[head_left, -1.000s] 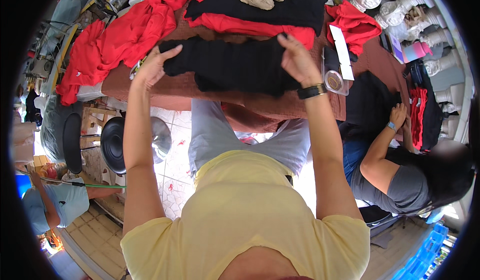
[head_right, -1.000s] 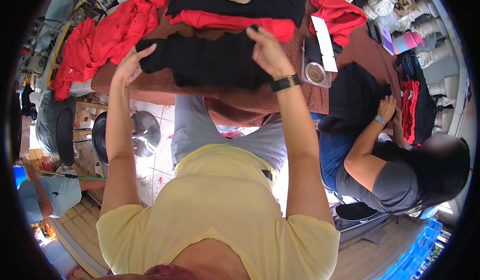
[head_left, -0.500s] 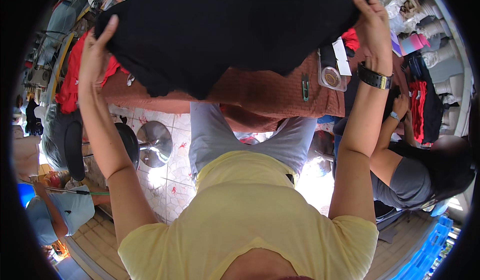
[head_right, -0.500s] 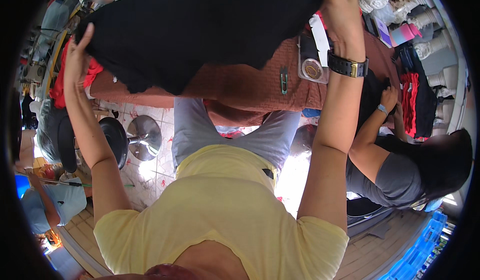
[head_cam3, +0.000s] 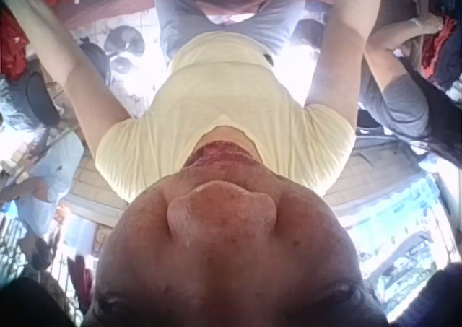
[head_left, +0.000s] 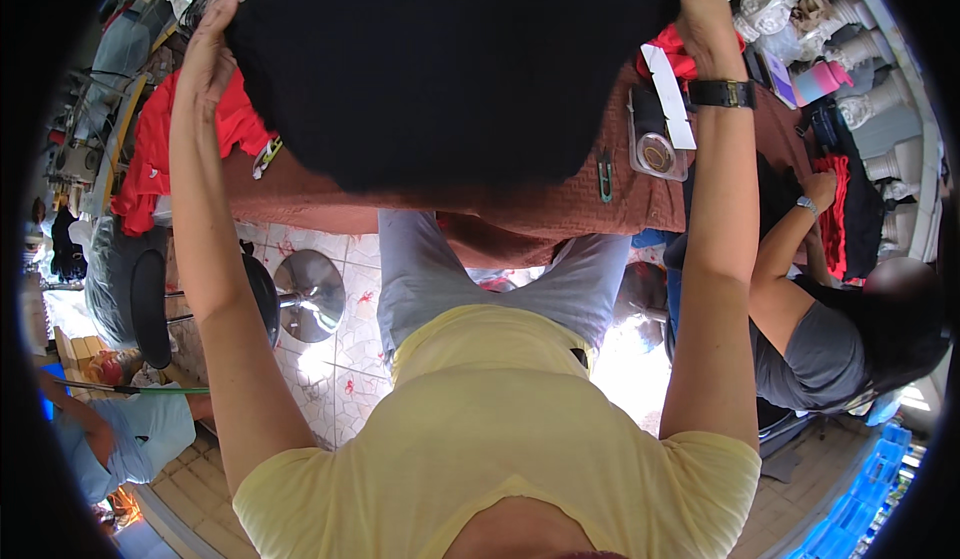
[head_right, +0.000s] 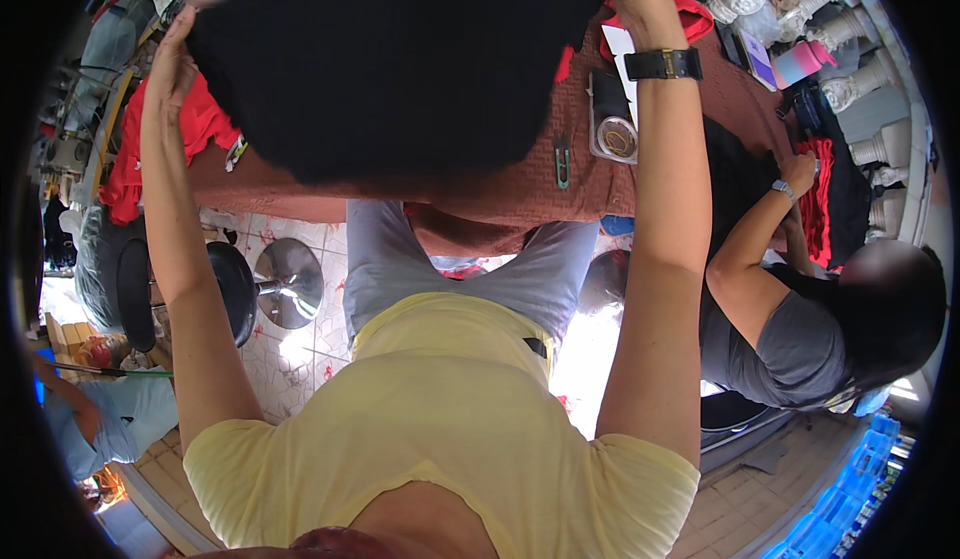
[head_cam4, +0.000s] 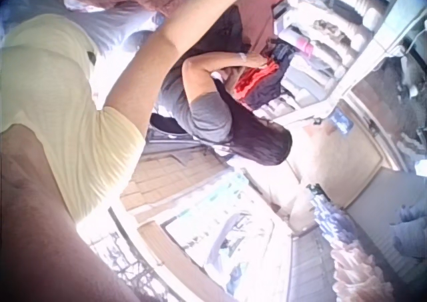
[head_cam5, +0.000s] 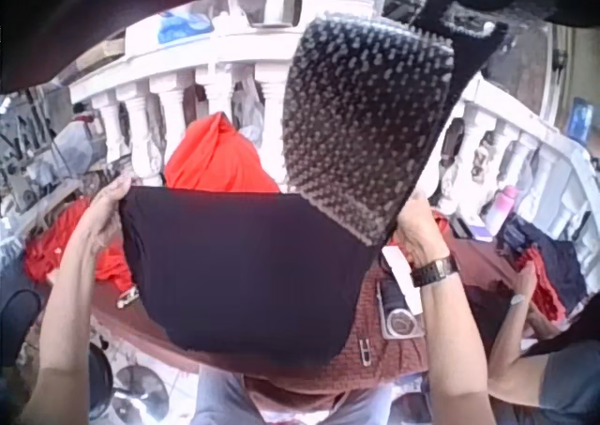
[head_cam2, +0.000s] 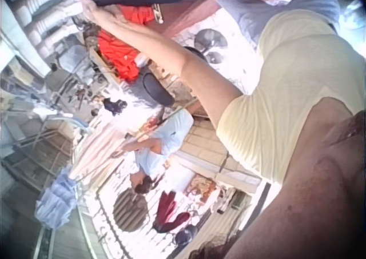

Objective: The person positions black fabric pieces on a workspace, applies white adhesive labels to the center of each piece, and presses them down by hand.

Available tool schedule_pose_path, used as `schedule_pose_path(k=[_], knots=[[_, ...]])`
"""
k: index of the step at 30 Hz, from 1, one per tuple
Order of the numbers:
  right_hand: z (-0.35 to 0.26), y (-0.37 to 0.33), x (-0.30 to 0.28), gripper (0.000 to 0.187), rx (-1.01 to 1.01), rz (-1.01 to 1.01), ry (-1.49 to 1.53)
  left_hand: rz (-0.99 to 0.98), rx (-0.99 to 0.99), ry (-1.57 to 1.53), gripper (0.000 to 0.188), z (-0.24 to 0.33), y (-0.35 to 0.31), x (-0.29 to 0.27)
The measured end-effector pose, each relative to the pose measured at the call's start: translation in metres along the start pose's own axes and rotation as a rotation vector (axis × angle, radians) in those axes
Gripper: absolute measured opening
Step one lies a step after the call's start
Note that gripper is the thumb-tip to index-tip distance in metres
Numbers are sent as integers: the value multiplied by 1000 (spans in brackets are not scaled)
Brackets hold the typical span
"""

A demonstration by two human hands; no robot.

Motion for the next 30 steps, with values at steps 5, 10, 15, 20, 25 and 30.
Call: schedule_pose_path(k=[5,10,15,20,25,30], knots=[[-30,-22,-33,26,234,-58,-120,-73,-23,91,40,-7,-61,16],[-20,-137,-14,22,228,-300,-512,-33,-146,452,31,-91,-122,4],[6,-262,-3,18,316,-381,-771,-60,-227,592,23,-200,-155,-10],[-6,-310,8,18,326,-417,-1033,83,-337,746,22,-232,-189,-15],[-19,-305,23,15,109,-477,-1194,133,-35,1029,26,-208,-191,2],[41,-262,80,12,-37,-394,-729,-45,439,888,26,-196,-140,180]])
Point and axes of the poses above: each hand's wrist, its own y-axis towards the middle knuckle, its own x-axis out of the palm, z = x × y, the point moved 3 cm from there along y, towards the middle knuckle, and after that the axes turned 15 degrees about -x, right-handed, at the moved point
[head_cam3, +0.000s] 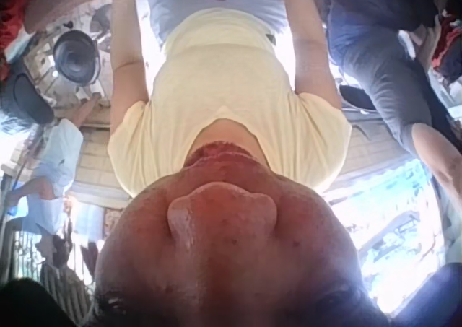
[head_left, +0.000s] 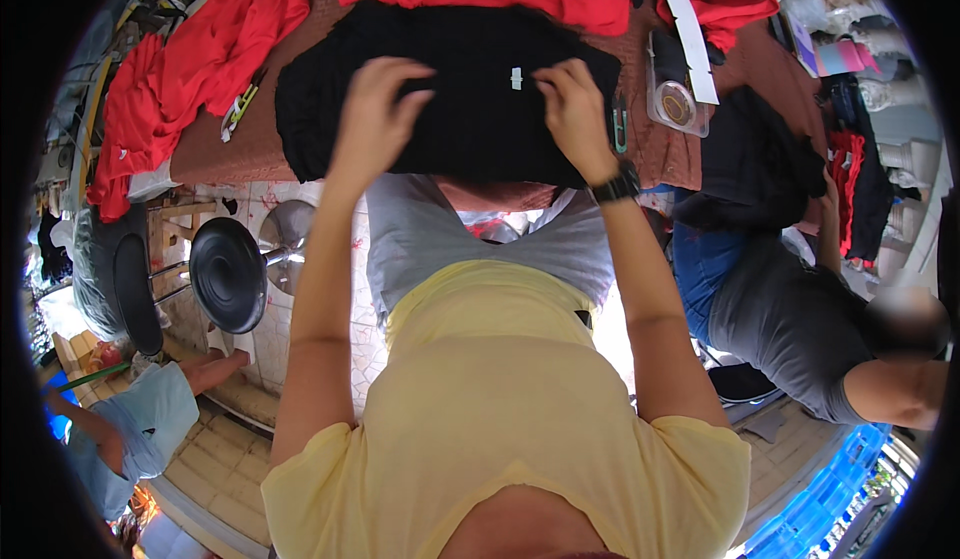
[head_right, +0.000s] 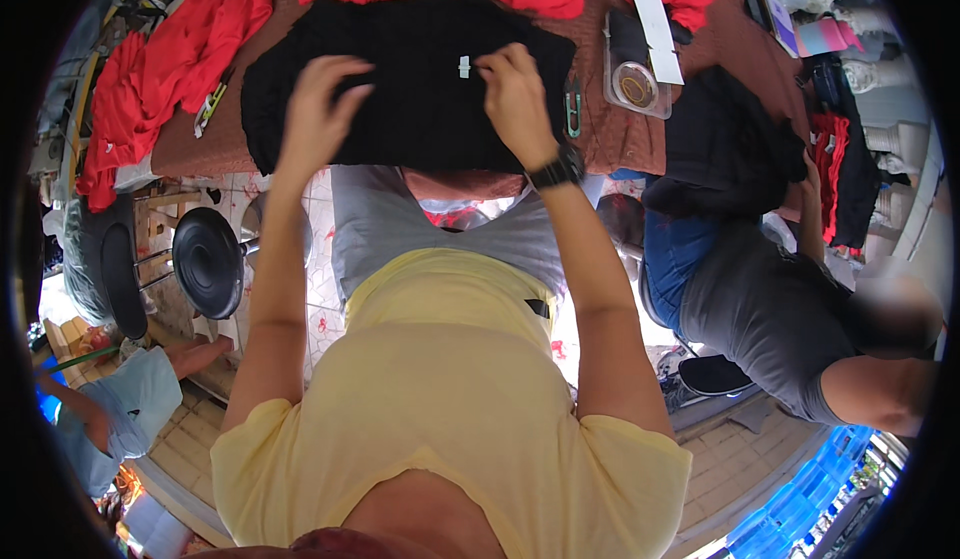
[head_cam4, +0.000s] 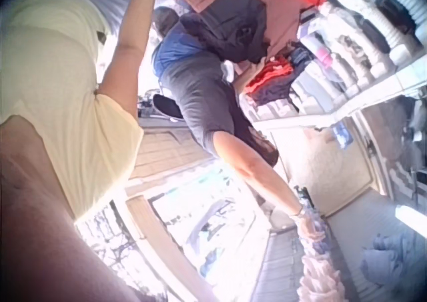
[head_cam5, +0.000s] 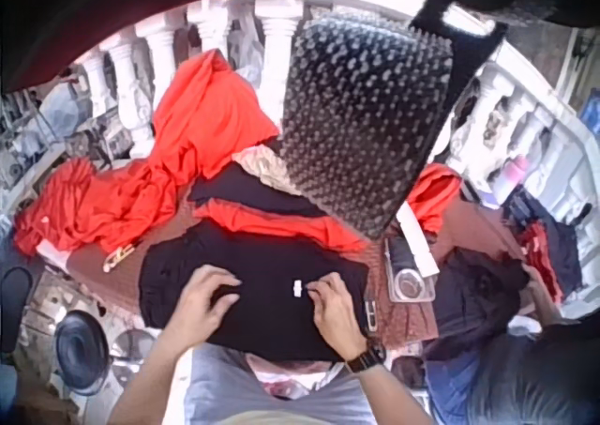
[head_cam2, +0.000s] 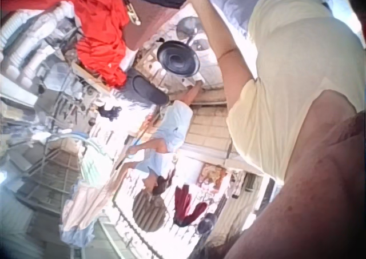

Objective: The person positions black fabric pieces on a workspace, applies white adhesive labels to the center of each piece, and presses them down by hand.

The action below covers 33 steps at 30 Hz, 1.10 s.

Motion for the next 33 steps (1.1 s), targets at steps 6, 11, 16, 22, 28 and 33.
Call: schedule_pose_path(k=[6,11,16,22,28,33], knots=[[44,9,51,12,157,-60,-2,-236,55,-29,42,8,44,126],[53,7,51,9,202,-110,68,-263,14,78,58,-1,46,131],[50,15,47,6,70,-179,75,-236,45,112,60,-1,40,128],[43,15,34,10,-6,-191,232,-216,72,139,60,0,38,127],[49,20,39,16,127,-230,251,-221,88,127,56,2,36,123],[55,23,40,14,104,-278,210,-193,115,153,53,1,31,124]])
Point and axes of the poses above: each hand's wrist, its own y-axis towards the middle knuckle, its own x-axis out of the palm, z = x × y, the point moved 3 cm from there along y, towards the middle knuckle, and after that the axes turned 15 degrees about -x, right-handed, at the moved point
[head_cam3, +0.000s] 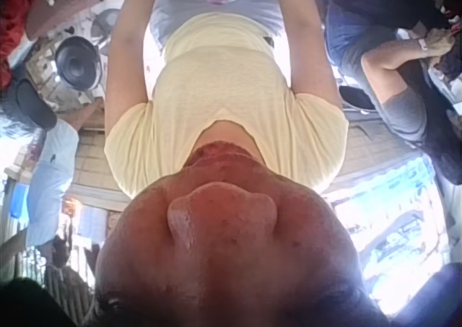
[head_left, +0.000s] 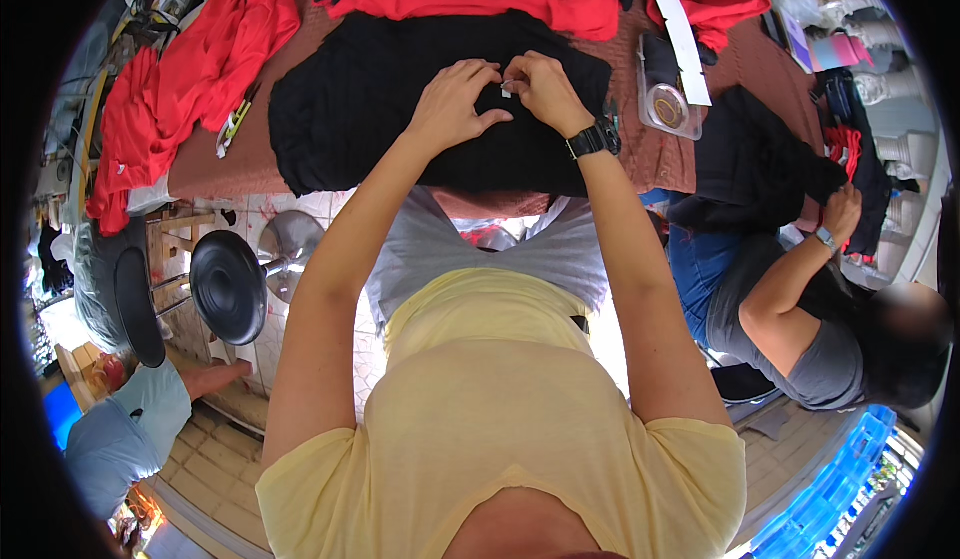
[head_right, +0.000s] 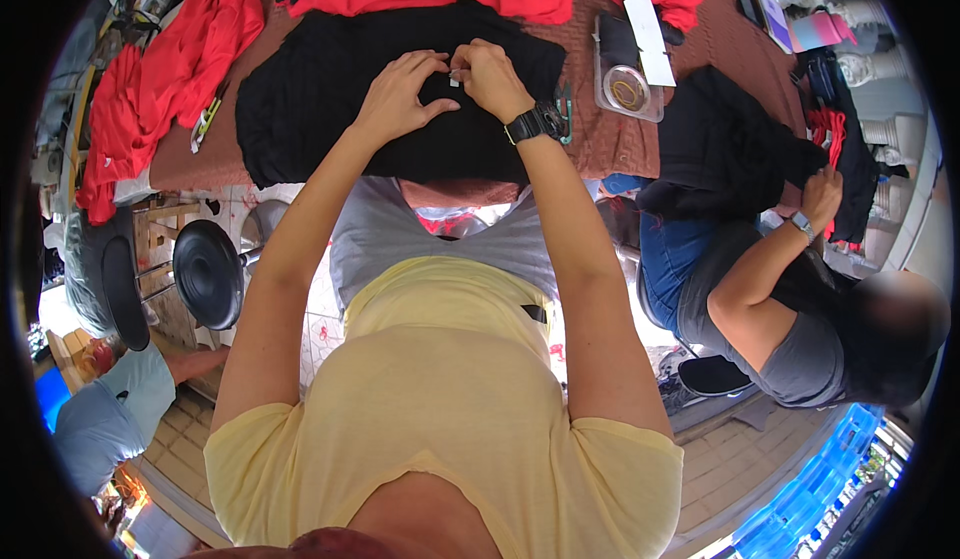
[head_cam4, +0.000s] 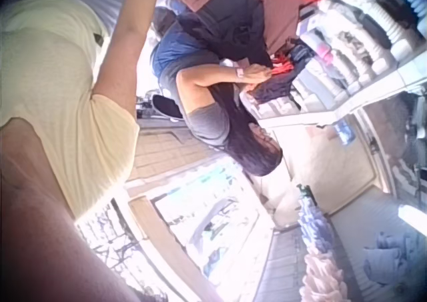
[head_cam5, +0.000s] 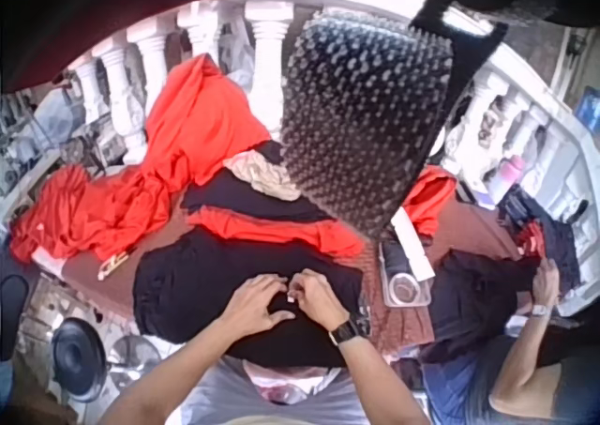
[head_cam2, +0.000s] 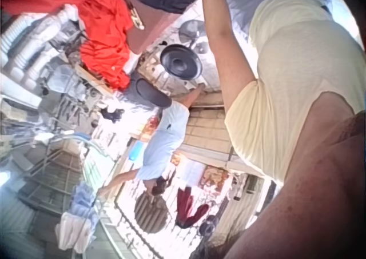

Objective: The person positions black fabric pieces on a workspace, applies white adhesive labels to the center of each piece, and presses them down by hand.

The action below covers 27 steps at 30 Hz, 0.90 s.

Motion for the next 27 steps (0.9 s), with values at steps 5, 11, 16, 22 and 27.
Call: schedule_pose_path(k=[5,11,16,22,27], knots=[[-2,-1,-1,9,-53,-7,-41,12,52,12,48,-7,-2,6],[-15,-13,-4,7,-296,119,-100,-49,52,67,45,5,0,-2],[-24,-25,-9,6,-246,225,17,-45,108,149,45,9,1,-4],[-13,-53,-80,5,117,612,-38,-28,15,-66,53,-2,-2,-6],[58,-100,-135,18,490,562,-419,33,-154,-382,57,-8,5,-21]])
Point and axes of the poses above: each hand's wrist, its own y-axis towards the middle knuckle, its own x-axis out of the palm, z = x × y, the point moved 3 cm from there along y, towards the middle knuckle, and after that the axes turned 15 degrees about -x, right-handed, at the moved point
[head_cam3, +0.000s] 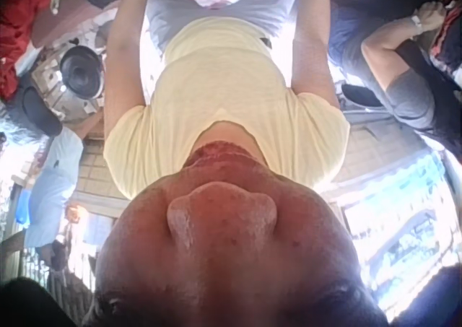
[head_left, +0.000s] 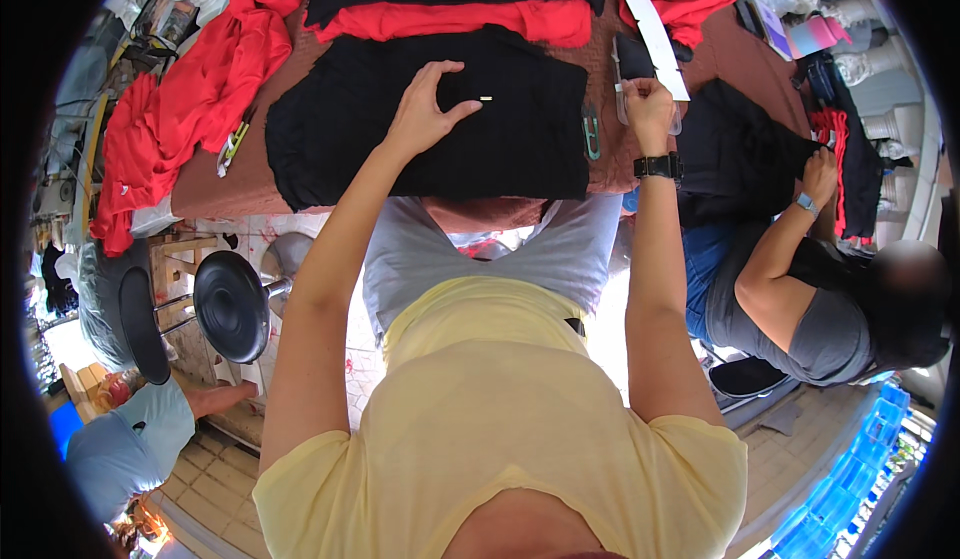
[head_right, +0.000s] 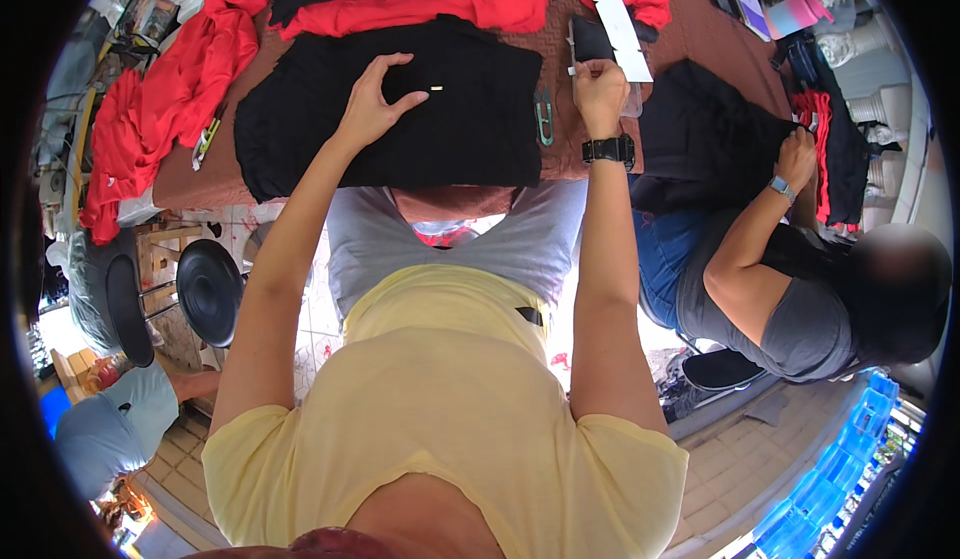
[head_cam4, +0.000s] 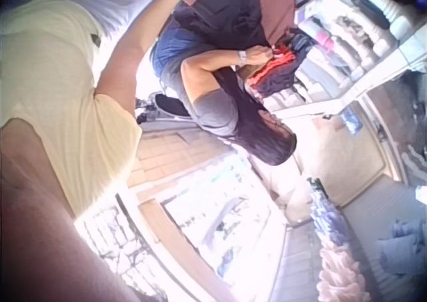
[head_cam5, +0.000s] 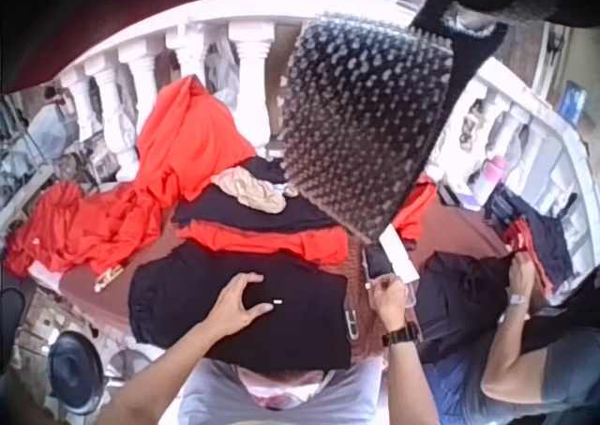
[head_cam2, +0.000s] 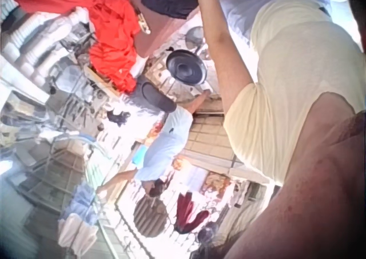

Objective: The person positions black fabric pieces on a workspace, applies white adhesive labels to the center of each piece, and presses them down by hand.

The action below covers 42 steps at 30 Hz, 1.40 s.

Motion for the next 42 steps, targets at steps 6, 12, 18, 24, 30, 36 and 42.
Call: schedule_pose_path(k=[6,12,18,24,30,36,42], knots=[[15,3,6,22,56,-81,-34,149,2,10,41,-6,-8,-29],[11,4,6,26,64,-110,-53,180,-57,5,32,-7,-29,-50],[12,6,3,23,59,-85,-35,191,-78,-60,30,-12,-34,-50],[9,4,8,20,-18,-102,-64,177,-101,-59,28,-11,-40,-46],[-3,4,0,25,-30,-63,-23,206,-101,-67,29,-10,-54,-57],[-77,11,7,25,-490,169,-147,282,-178,-129,30,-6,-75,-67],[-94,7,104,22,-477,-227,-88,186,-110,-71,30,15,-69,-36]])
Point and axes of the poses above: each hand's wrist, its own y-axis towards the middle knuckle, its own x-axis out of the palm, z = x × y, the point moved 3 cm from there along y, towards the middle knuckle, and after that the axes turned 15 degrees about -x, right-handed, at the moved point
